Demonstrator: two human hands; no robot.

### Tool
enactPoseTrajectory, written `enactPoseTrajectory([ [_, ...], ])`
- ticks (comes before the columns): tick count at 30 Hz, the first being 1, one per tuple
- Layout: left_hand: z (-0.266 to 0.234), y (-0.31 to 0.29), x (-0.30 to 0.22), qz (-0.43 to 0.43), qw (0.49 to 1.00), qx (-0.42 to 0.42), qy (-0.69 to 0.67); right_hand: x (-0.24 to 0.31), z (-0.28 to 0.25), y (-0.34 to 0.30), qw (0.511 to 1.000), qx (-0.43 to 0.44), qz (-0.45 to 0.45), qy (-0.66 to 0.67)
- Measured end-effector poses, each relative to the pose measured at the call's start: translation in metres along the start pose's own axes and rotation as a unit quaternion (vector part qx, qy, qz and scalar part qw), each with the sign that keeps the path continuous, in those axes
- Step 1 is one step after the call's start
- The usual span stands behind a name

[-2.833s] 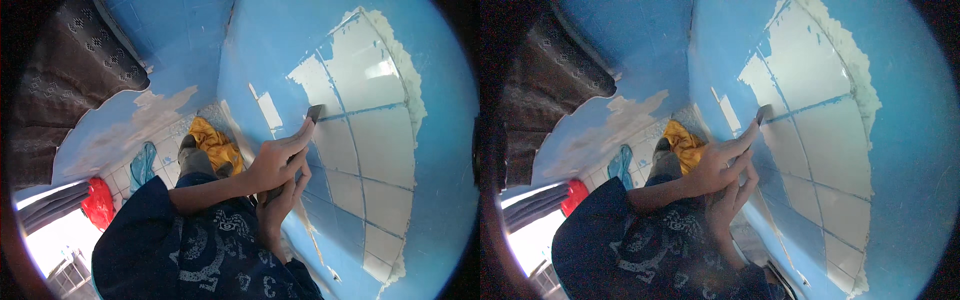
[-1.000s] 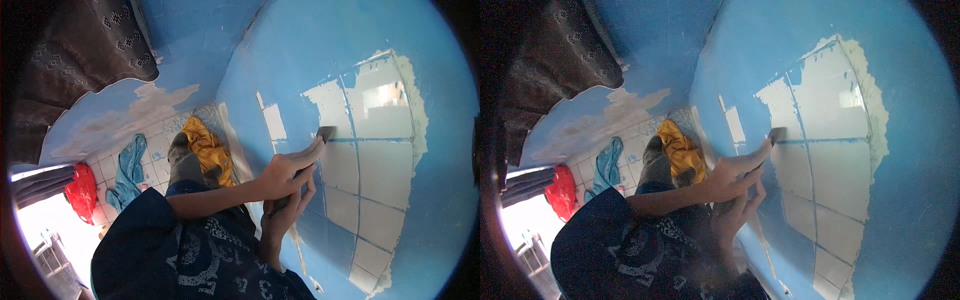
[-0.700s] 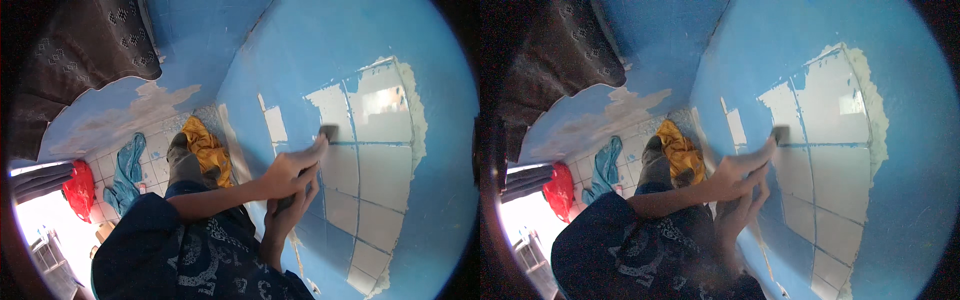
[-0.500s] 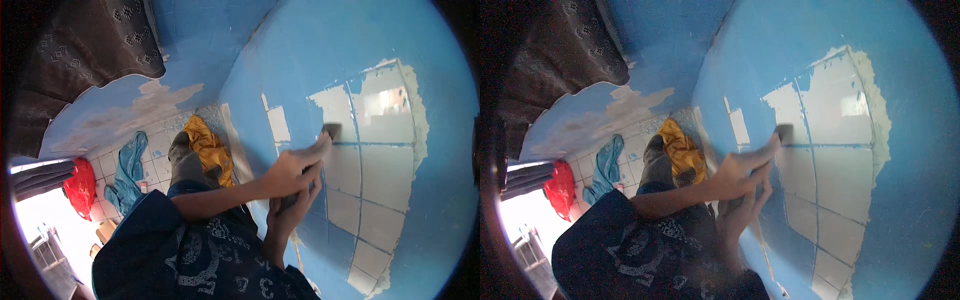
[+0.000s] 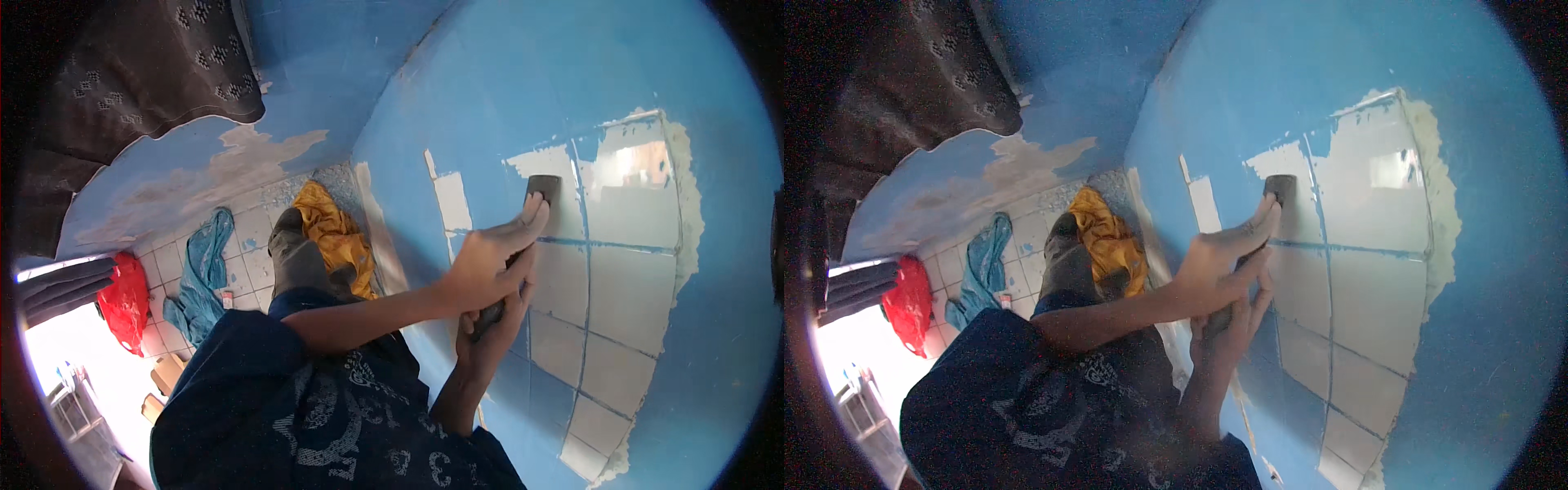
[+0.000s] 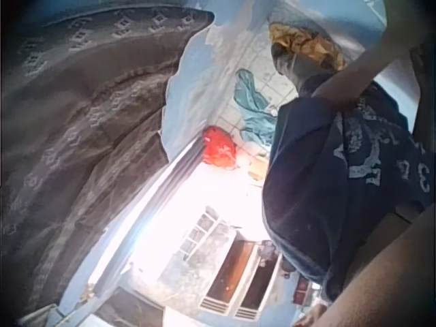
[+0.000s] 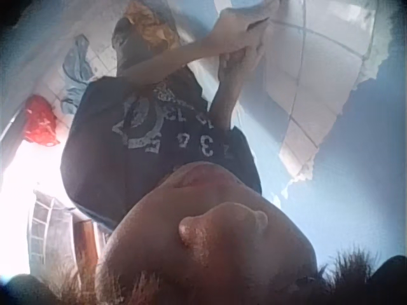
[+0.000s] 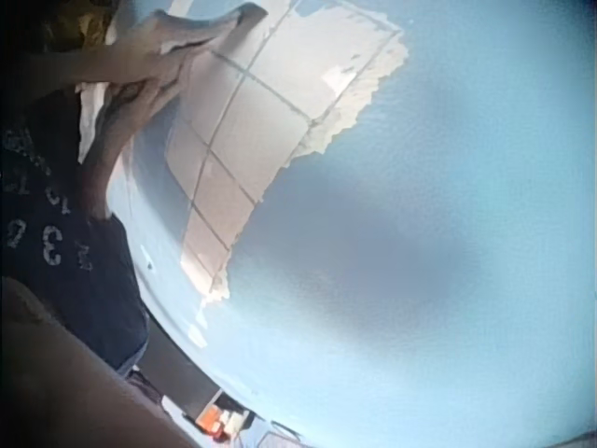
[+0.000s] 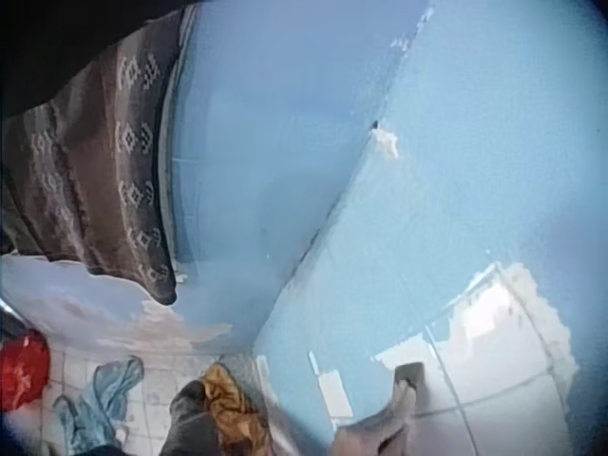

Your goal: The person removes paint from a tiled wall by scraping the surface with a putty knife.

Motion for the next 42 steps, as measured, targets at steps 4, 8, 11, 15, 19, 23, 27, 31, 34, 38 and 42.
enactPoseTrajectory([
  [4, 0.014, -0.036, 0.012, 0.088, 0.994, 0.058, 0.041, 0.004, 0.001, -0.020, 0.905, -0.379, 0.189, 0.031],
  [8, 0.015, -0.028, 0.009, 0.029, 0.999, 0.037, 0.016, -0.008, -0.012, -0.032, 0.929, -0.311, 0.200, 0.014],
  [11, 0.014, -0.033, 0.014, 0.009, 0.998, 0.061, -0.007, 0.006, 0.007, -0.024, 0.919, -0.339, 0.197, 0.039],
  [15, 0.009, -0.027, 0.018, 0.011, 0.999, 0.038, -0.020, 0.010, 0.009, -0.020, 0.922, -0.334, 0.195, 0.019],
  [19, 0.008, -0.037, 0.023, 0.056, 0.997, 0.048, -0.006, -0.004, 0.005, -0.029, 0.943, -0.264, 0.202, -0.032],
  [23, 0.010, -0.026, 0.018, -0.079, 0.992, 0.098, -0.031, -0.005, 0.005, -0.024, 0.933, -0.286, 0.217, -0.020],
  [27, 0.012, -0.038, 0.022, 0.015, 0.995, 0.099, 0.020, -0.013, 0.000, -0.044, 0.940, -0.296, 0.171, -0.003],
  [31, 0.011, -0.039, 0.026, -0.003, 0.993, 0.114, -0.028, -0.028, -0.007, -0.050, 0.938, -0.309, 0.157, -0.011],
  [34, 0.015, -0.048, 0.024, 0.031, 0.996, 0.080, -0.016, -0.027, -0.012, -0.050, 0.938, -0.307, 0.161, 0.010],
  [38, 0.012, -0.069, 0.016, 0.052, 0.999, 0.004, 0.009, -0.005, 0.003, -0.052, 0.940, -0.279, 0.197, -0.013],
  [42, 0.009, -0.043, 0.020, -0.004, 0.999, 0.036, -0.027, -0.010, 0.001, -0.024, 0.923, -0.307, 0.231, -0.001],
])
Point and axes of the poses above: each hand's wrist, its own y-axis towards the middle knuckle, its own z-axis out of the palm, x = y × z, the point moved 5 cm from there along y, towards the middle knuckle, and after that the axes turned 11 degrees about -y, right-handed, at the moved point
